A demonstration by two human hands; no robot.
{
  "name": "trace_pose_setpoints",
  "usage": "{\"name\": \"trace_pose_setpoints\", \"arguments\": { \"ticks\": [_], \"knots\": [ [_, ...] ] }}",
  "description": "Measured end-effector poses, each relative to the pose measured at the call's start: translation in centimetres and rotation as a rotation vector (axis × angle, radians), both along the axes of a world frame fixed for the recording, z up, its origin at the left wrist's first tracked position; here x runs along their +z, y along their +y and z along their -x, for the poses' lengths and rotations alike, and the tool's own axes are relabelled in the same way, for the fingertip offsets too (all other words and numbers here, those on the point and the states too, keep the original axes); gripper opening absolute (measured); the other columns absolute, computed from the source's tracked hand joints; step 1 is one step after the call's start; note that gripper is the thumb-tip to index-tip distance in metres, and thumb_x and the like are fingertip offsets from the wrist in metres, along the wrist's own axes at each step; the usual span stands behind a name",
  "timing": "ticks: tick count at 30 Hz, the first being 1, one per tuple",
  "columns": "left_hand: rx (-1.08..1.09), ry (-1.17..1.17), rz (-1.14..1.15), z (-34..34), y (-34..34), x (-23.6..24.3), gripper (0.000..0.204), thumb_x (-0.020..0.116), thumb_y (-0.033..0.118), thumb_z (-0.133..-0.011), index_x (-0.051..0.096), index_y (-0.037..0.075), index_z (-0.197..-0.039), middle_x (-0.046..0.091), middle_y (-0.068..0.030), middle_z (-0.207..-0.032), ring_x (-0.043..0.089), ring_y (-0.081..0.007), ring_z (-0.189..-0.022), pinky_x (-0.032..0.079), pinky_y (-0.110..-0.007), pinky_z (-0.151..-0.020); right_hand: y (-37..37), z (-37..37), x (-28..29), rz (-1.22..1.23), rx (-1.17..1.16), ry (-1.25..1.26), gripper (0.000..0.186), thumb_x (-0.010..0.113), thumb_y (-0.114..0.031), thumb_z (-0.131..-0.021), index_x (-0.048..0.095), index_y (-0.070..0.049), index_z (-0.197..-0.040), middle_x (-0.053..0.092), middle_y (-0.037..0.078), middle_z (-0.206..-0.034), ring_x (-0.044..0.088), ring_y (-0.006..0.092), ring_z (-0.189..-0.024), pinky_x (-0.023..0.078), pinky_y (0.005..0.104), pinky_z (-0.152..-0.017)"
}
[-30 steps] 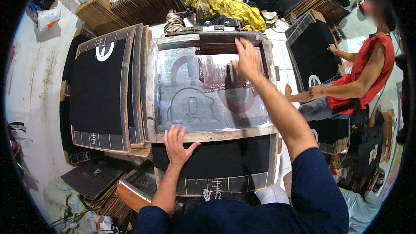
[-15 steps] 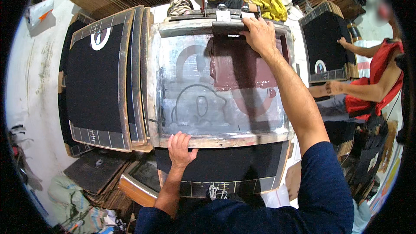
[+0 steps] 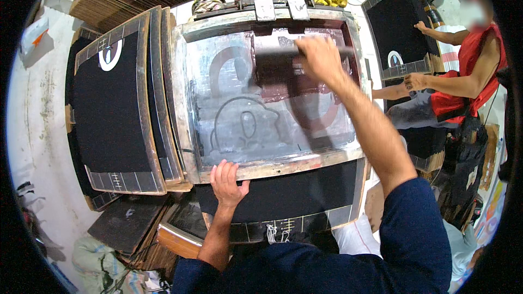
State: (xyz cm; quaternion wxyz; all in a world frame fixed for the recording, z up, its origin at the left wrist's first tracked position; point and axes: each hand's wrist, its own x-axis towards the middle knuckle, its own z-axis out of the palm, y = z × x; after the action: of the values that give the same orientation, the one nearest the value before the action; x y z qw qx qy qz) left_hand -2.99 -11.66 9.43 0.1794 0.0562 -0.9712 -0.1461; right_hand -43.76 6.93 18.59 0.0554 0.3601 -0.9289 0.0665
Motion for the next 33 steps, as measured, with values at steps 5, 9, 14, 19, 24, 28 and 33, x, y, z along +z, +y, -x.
{"name": "trace_pose_setpoints", "arguments": {
  "ticks": [5, 9, 14, 19, 24, 28, 33],
  "knots": [
    [0.004, -0.026, -0.001, 0.0, -0.1, -0.2, 0.06, 0.082, 0.032, -0.078, 0.06, 0.009, -0.128, 0.063, -0.0103, -0.126, 0.057, -0.0321, -0.131, 0.036, -0.054, -0.116, -2.9, 5.9, -1.7, 0.047, -0.085, 0.192, 0.028, 0.079, -0.023, -0.084, 0.068, -0.015, -0.109, 0.073, 0.005, -0.107, 0.068, 0.028, -0.104, 0.049, 0.0475, -0.086],
    [0.0, -0.001, -0.009, 0.0, 0.0, -0.4, 0.06, 0.081, 0.027, -0.077, 0.058, 0.009, -0.129, 0.064, -0.0115, -0.123, 0.058, -0.0348, -0.129, 0.034, -0.056, -0.117, -1.0, 0.7, -2.5, 0.07, -0.092, 0.218, 0.031, 0.074, -0.009, -0.08, 0.067, -0.015, -0.109, 0.07, 0.004, -0.105, 0.066, 0.0262, -0.104, 0.048, 0.046, -0.087],
    [-0.003, -0.016, -0.007, -0.1, -0.1, -0.2, 0.064, 0.084, 0.031, -0.076, 0.058, 0.009, -0.13, 0.063, -0.0098, -0.127, 0.056, -0.0326, -0.132, 0.034, -0.054, -0.117, 2.1, -9.1, -2.4, 0.091, -0.115, 0.102, 0.022, 0.068, -0.008, -0.08, 0.065, -0.014, -0.101, 0.062, 0.004, -0.095, 0.06, 0.0248, -0.097, 0.043, 0.0432, -0.085],
    [-0.004, 0.013, 0.002, 0.5, 0.2, 0.2, 0.068, 0.085, 0.029, -0.073, 0.057, 0.008, -0.132, 0.063, -0.01, -0.127, 0.056, -0.0327, -0.133, 0.034, -0.054, -0.118, 2.8, -10.1, -3.2, 0.138, -0.103, 0.14, 0.021, 0.068, -0.007, -0.082, 0.065, -0.016, -0.102, 0.062, 0.002, -0.097, 0.06, 0.0257, -0.099, 0.043, 0.0418, -0.089],
    [-0.023, -0.07, -0.074, 1.2, 0.0, 3.4, 0.058, 0.084, 0.024, -0.069, 0.065, 0.006, -0.121, 0.067, -0.0119, -0.119, 0.061, -0.0325, -0.12, 0.038, -0.052, -0.111, 3.2, -9.6, -2.1, 0.204, -0.06, 0.07, 0.024, 0.067, -0.004, -0.082, 0.068, -0.014, -0.104, 0.066, 0.004, -0.101, 0.06, 0.0261, -0.108, 0.043, 0.042, -0.094],
    [-0.083, -0.117, -0.17, 2.0, -1.0, 6.6, 0.05, 0.086, 0.022, -0.067, 0.069, 0.005, -0.111, 0.07, -0.0105, -0.107, 0.065, -0.0322, -0.101, 0.042, -0.047, -0.095, 2.2, -5.6, 0.2, 0.135, -0.114, -0.064, 0.028, 0.078, -0.014, -0.083, 0.07, -0.013, -0.11, 0.071, 0.006, -0.105, 0.065, 0.0305, -0.106, 0.044, 0.0466, -0.095],
    [-0.11, -0.096, -0.139, 2.8, -0.8, 7.9, 0.05, 0.088, 0.024, -0.068, 0.07, 0.004, -0.11, 0.071, -0.0101, -0.106, 0.065, -0.03, -0.099, 0.041, -0.046, -0.093, 2.8, -3.2, 1.8, 0.122, -0.024, -0.148, 0.032, 0.081, -0.017, -0.083, 0.069, -0.01, -0.112, 0.072, 0.008, -0.109, 0.066, 0.0302, -0.111, 0.045, 0.047, -0.094]
  ]
}}
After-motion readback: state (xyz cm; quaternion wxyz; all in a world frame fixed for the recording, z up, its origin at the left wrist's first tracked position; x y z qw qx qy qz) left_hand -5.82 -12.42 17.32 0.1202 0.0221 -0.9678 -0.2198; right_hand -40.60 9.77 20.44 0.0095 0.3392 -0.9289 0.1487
